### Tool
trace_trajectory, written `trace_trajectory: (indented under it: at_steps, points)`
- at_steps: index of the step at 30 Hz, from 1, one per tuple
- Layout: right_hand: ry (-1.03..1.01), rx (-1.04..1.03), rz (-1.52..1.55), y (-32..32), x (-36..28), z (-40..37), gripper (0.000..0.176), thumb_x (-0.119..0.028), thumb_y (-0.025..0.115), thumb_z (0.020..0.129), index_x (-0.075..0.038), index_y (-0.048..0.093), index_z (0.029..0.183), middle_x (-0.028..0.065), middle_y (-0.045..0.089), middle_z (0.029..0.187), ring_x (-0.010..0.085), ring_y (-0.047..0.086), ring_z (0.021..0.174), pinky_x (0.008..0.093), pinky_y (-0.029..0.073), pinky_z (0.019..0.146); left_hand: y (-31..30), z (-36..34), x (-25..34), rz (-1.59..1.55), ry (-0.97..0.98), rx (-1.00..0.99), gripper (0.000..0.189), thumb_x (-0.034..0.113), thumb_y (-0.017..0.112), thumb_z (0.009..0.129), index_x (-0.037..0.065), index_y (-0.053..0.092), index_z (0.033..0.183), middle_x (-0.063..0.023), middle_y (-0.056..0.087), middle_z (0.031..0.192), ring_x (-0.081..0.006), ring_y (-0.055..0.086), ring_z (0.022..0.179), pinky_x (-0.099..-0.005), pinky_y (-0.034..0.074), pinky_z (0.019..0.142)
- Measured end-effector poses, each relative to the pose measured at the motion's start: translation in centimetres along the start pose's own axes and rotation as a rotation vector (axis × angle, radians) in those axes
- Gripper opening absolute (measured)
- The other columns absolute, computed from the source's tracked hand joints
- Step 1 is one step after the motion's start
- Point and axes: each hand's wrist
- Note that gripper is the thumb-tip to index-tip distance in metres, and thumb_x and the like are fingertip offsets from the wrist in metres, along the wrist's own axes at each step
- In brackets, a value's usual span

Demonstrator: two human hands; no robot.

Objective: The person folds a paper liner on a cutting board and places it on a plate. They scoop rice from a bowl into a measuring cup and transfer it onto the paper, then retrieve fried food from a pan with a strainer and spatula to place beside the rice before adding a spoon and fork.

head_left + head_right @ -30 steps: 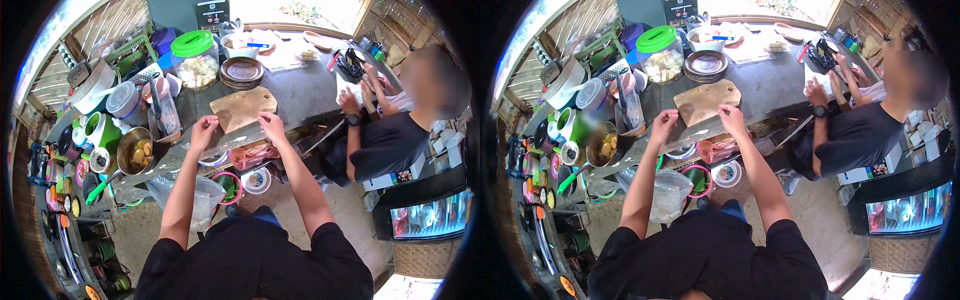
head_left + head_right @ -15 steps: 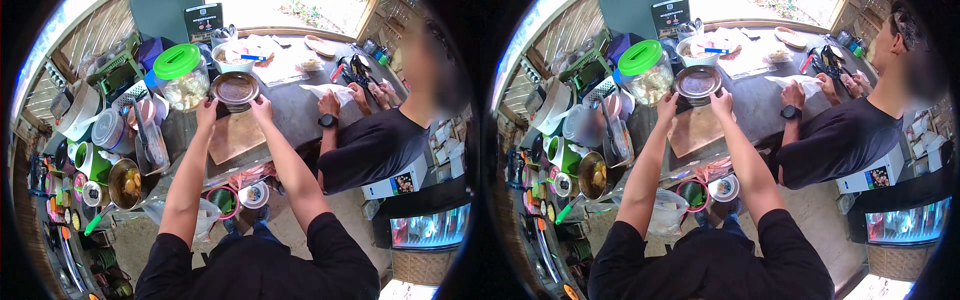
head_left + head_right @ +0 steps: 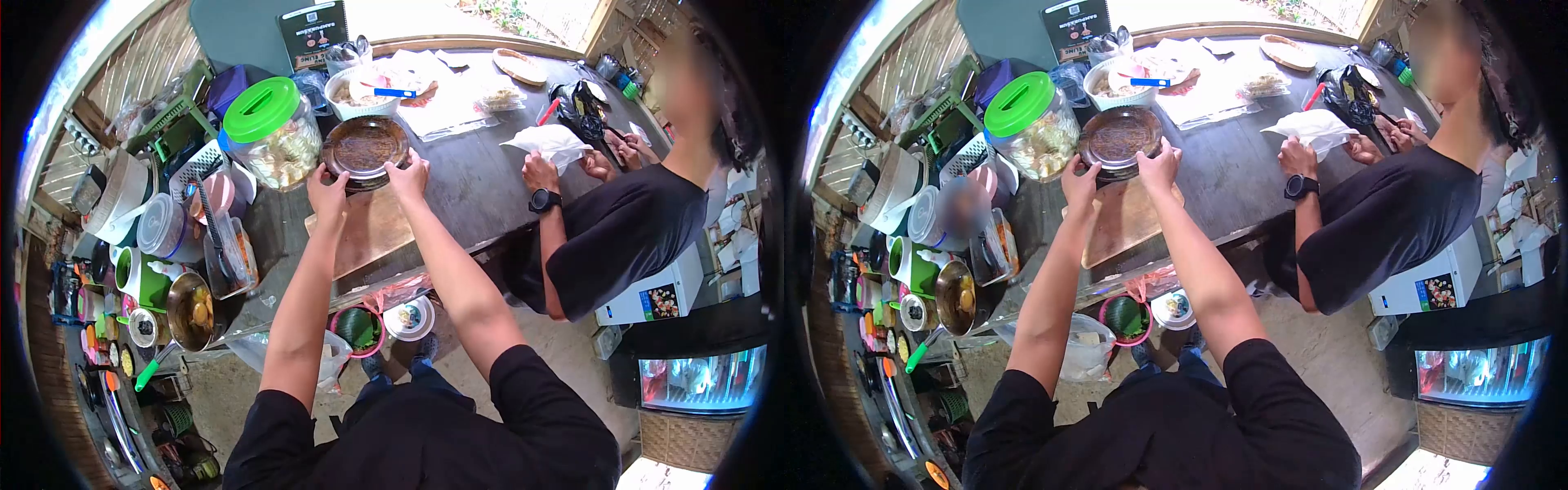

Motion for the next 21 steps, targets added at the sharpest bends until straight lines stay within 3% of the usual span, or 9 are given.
trace_trajectory:
  at_steps: [2,5,7,8,10,11,14,19,21]
  points:
    - [0.027,-0.027,0.013,-0.8,-0.3,-0.2,0.071,-0.023,0.077,0.067,0.003,0.052,0.128,0.0198,0.058,0.115,0.0316,0.052,0.110,0.0381,0.041,0.100,-0.3,-1.2,1.0,-0.013,0.014,0.027,0.055,0.017,0.081,0.070,-0.002,0.062,0.119,-0.0096,0.065,0.101,-0.0184,0.061,0.091,-0.0314,0.048,0.082]
    - [-0.084,0.086,0.149,-1.2,2.1,-0.3,0.066,-0.021,0.077,0.069,0.001,0.053,0.126,0.0183,0.059,0.109,0.0285,0.059,0.097,0.0371,0.046,0.092,-0.6,-3.2,3.0,-0.103,-0.010,-0.021,0.059,0.015,0.081,0.072,-0.002,0.058,0.123,-0.0081,0.063,0.107,-0.0172,0.060,0.093,-0.0308,0.048,0.083]
    - [-0.092,0.048,0.252,-4.0,2.0,-1.1,0.055,-0.009,0.072,0.076,0.001,0.053,0.126,0.0153,0.061,0.108,0.0229,0.063,0.085,0.0341,0.053,0.073,-0.9,-5.2,4.9,-0.210,-0.075,-0.083,0.061,0.015,0.082,0.071,-0.001,0.057,0.125,-0.0084,0.063,0.108,-0.0167,0.060,0.091,-0.0300,0.048,0.081]
    - [-0.090,0.045,0.250,-5.5,1.7,-1.7,0.055,-0.009,0.072,0.076,0.001,0.053,0.126,0.0153,0.061,0.108,0.0229,0.063,0.085,0.0341,0.053,0.073,-0.9,-6.2,5.9,-0.323,-0.134,-0.134,0.064,0.014,0.082,0.071,0.000,0.055,0.127,-0.0087,0.063,0.108,-0.0162,0.059,0.090,-0.0292,0.049,0.080]
    - [0.208,-0.059,0.556,-9.0,0.8,-3.1,0.051,-0.002,0.067,0.081,0.000,0.050,0.129,0.0110,0.061,0.107,0.0160,0.063,0.077,0.0275,0.053,0.055,-0.2,-8.1,6.4,-0.351,-0.214,-0.177,0.063,0.014,0.082,0.072,0.000,0.055,0.126,-0.0086,0.064,0.109,-0.0112,0.060,0.083,-0.0261,0.050,0.073]
    - [0.162,-0.020,0.561,-9.9,1.5,-3.4,0.051,0.001,0.064,0.083,0.000,0.047,0.131,0.0100,0.060,0.108,0.0130,0.062,0.074,0.0230,0.050,0.047,0.0,-9.2,6.0,-0.351,-0.180,-0.236,0.062,0.014,0.082,0.072,0.001,0.055,0.125,-0.0083,0.064,0.108,-0.0106,0.060,0.082,-0.0256,0.050,0.072]
    - [0.261,-0.014,0.547,-13.1,2.8,-4.1,0.053,0.001,0.064,0.082,0.001,0.046,0.132,0.0104,0.060,0.108,0.0136,0.062,0.076,0.0245,0.053,0.048,1.2,-11.3,6.5,-0.515,-0.147,-0.374,0.062,0.014,0.082,0.072,0.000,0.053,0.125,-0.0075,0.065,0.106,-0.0102,0.060,0.081,-0.0247,0.050,0.072]
    - [0.299,-0.022,0.638,-15.9,5.6,-3.9,0.048,0.003,0.060,0.083,0.001,0.048,0.129,0.0110,0.060,0.105,0.0146,0.063,0.075,0.0242,0.055,0.048,3.5,-13.7,5.6,-0.411,-0.237,-0.535,0.062,0.017,0.080,0.073,0.000,0.053,0.126,-0.0104,0.065,0.108,-0.0130,0.062,0.088,-0.0282,0.051,0.076]
    - [0.299,-0.035,0.609,-16.5,6.7,-3.8,0.047,0.003,0.060,0.083,0.001,0.048,0.129,0.0109,0.060,0.104,0.0149,0.063,0.076,0.0244,0.055,0.048,4.4,-14.3,5.1,-0.379,-0.181,-0.504,0.060,0.019,0.080,0.073,0.000,0.055,0.124,-0.0114,0.065,0.110,-0.0153,0.063,0.086,-0.0296,0.051,0.076]
Point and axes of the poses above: each hand's wrist, its own z-axis towards the middle knuckle, its own y-axis out of the palm, x = y × z
